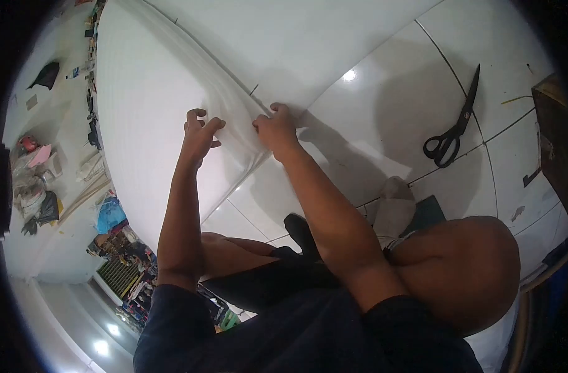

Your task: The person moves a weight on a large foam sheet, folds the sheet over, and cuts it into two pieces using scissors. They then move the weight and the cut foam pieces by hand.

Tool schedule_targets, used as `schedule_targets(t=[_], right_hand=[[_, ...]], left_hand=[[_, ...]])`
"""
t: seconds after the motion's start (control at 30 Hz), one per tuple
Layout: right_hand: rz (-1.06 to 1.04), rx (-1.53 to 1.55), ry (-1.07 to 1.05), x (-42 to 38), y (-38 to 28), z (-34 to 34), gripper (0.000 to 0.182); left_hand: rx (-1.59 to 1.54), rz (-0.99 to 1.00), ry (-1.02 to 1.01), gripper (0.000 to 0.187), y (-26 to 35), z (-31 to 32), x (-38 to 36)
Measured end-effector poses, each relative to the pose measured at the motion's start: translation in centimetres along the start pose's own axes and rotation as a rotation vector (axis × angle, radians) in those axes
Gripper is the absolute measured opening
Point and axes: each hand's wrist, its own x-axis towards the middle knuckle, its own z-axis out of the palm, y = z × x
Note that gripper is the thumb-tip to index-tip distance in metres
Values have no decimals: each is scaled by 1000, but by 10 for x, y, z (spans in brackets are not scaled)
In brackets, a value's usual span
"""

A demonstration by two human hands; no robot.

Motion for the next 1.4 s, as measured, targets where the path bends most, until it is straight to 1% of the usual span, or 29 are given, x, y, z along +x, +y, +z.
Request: schedule_targets(t=[0.03,0.1,0.23,0.3,0.33,0.4,0.43,0.5,0.63,0.7,0.73,0.8,0.83,0.9,1.03,1.1,1.13,1.2,1.3,1.4], right_hand=[[-18,18,35,2,3,0,49],[-52,-195,7,-5,-4,-1,52],[-45,-236,28,-13,-18,-1,51],[42,-131,-34,-19,-29,-7,48],[42,-132,-33,-17,-31,-8,48],[69,-242,-96,-12,-30,-9,41],[70,-242,-95,-11,-29,-10,41],[81,-276,-176,-9,-29,-14,35],[34,-369,-186,-8,-22,-17,30],[-365,-763,65,-13,-19,-13,26],[-365,-763,63,-14,-19,-13,26],[-291,-683,-81,-22,-32,-16,24],[-291,-682,-80,-23,-32,-16,24],[-122,-581,-131,-22,-31,-19,26],[-174,-498,-63,-24,-23,-19,27],[-129,-345,-68,-26,-23,-21,27],[-130,-343,-65,-26,-23,-22,27],[-228,-455,-70,-28,-28,-23,28],[-232,-523,-108,-30,-34,-22,28],[-240,-538,-74,-34,-37,-21,28]], left_hand=[[4,-2,-3,84,-1,0,0],[-4,-12,1,84,3,1,-3],[9,-28,-21,82,6,0,-4],[34,-32,-14,82,8,0,-6],[32,-32,-15,82,7,0,-5],[36,-24,-13,81,5,0,-3],[36,-24,-14,81,5,-1,-2],[25,-28,-18,81,5,-1,-1],[18,-19,-7,81,1,-1,0],[40,-17,-23,80,3,-2,1],[40,-18,-22,80,3,-2,0],[35,-12,-14,80,6,-1,-3],[36,-10,-15,80,5,-1,-2],[35,-19,-13,80,5,0,-1],[46,-25,-12,80,8,0,-4],[42,-23,-15,80,9,0,-5],[44,-19,-16,80,9,0,-4],[44,-6,-9,80,7,0,-4],[27,1,-5,79,5,1,-4],[10,-11,-9,79,1,0,-2]])
